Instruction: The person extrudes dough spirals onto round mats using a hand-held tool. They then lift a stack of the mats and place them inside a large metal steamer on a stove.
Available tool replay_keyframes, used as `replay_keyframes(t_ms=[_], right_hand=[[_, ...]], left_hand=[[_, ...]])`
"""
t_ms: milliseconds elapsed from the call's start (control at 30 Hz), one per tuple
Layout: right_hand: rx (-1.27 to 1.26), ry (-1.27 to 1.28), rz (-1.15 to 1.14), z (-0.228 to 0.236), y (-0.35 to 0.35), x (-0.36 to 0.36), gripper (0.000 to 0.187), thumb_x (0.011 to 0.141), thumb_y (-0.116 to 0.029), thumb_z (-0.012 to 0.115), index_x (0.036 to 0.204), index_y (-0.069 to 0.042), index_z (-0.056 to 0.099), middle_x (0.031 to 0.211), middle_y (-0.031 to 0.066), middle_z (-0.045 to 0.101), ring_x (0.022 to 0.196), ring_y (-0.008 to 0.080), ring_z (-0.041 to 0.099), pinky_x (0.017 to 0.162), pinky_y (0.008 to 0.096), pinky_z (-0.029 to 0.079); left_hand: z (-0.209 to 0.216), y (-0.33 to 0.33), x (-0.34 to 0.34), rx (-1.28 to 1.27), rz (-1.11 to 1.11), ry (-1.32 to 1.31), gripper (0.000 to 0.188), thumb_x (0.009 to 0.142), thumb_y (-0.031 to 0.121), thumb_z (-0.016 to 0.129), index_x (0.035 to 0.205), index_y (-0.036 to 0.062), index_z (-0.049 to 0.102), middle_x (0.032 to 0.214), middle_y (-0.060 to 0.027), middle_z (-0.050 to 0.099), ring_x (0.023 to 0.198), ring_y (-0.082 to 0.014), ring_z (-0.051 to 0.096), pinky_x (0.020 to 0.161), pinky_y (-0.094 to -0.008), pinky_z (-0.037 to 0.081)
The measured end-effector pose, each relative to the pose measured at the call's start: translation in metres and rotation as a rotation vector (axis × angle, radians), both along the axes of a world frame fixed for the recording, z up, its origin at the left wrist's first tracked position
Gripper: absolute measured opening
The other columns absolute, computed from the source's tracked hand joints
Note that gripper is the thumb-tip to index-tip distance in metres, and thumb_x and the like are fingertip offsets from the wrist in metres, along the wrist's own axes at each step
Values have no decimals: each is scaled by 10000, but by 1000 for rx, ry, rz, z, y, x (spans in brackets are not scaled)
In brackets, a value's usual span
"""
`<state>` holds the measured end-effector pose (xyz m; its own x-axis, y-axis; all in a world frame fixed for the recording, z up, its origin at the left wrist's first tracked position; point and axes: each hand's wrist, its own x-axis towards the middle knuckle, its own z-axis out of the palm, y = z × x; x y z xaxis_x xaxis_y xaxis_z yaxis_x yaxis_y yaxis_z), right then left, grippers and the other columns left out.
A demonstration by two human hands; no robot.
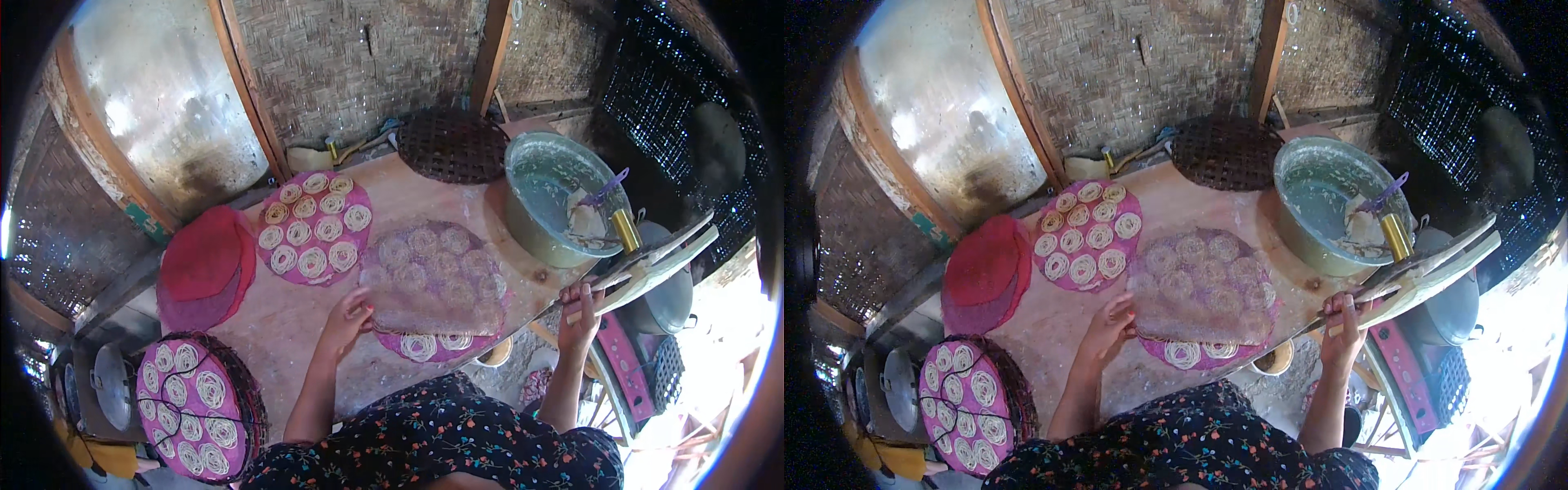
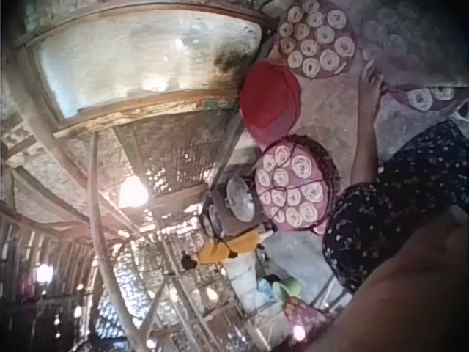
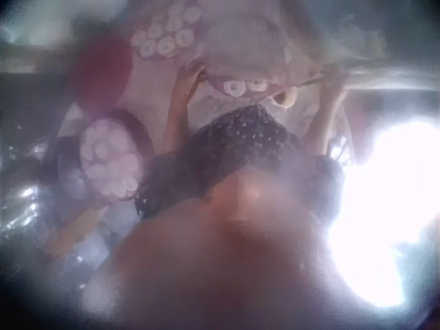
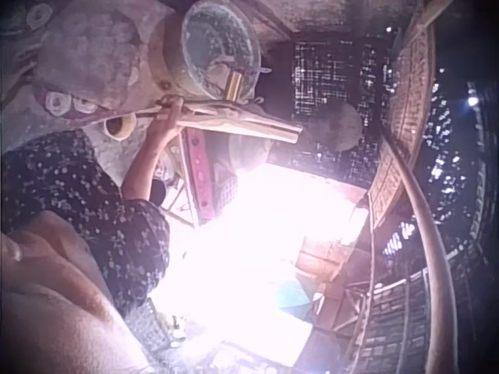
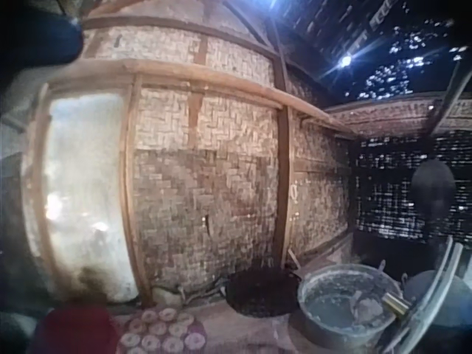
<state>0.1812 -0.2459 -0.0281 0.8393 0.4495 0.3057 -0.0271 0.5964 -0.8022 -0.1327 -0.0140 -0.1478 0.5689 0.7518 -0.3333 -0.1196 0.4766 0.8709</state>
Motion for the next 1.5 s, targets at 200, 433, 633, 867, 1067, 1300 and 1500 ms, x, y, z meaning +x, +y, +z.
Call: replay_keyframes(t_ms=[200,433,633,867,1067,1300,1500], right_hand=[[66,72,142,2,30,-12,203,881,-117,555,1039,-69,437,777,8,415,738,119,417,697,301,364],[97,96,272,5,32,-17,207,872,-104,560,1039,-72,443,804,17,427,759,119,425,690,289,363],[-79,61,140,-5,26,-15,224,863,-136,561,1040,-54,453,790,19,411,742,120,421,702,299,368],[-69,87,286,-10,37,-27,230,864,-134,572,1060,-72,469,814,1,445,744,100,437,686,286,372],[-222,-5,360,-18,35,-32,299,849,-146,587,1091,-42,446,809,20,443,747,114,449,671,290,369],[-503,-223,538,-14,36,-47,444,769,-372,677,954,-15,488,682,33,474,641,142,472,596,286,386],[-767,-371,1263,-6,54,-45,430,824,-348,664,1056,-5,551,866,47,589,772,132,560,646,284,463]], left_hand=[[20,-2,43,996,-141,292,349,757,59,675,1104,72,630,1198,-127,569,999,-213,579,758,-311,493],[80,-8,73,850,-41,200,307,709,65,695,1015,75,673,1094,-120,581,954,-241,568,757,-340,480],[8,-45,38,906,-41,455,290,702,68,690,991,79,672,1010,-138,573,935,-281,549,803,-342,453],[-15,-54,34,1029,-14,502,304,698,85,704,997,68,651,1014,-168,567,985,-347,525,869,-392,424],[-15,-52,27,962,-75,457,318,711,95,704,1021,77,639,1035,-170,565,992,-338,527,859,-391,436],[60,2,28,637,213,51,626,756,287,746,1243,13,463,1231,-164,487,1139,-255,513,945,-337,435],[182,23,57,423,-4,-657,764,852,556,534,1344,8,331,1271,-175,472,1107,-297,532,948,-413,445]])
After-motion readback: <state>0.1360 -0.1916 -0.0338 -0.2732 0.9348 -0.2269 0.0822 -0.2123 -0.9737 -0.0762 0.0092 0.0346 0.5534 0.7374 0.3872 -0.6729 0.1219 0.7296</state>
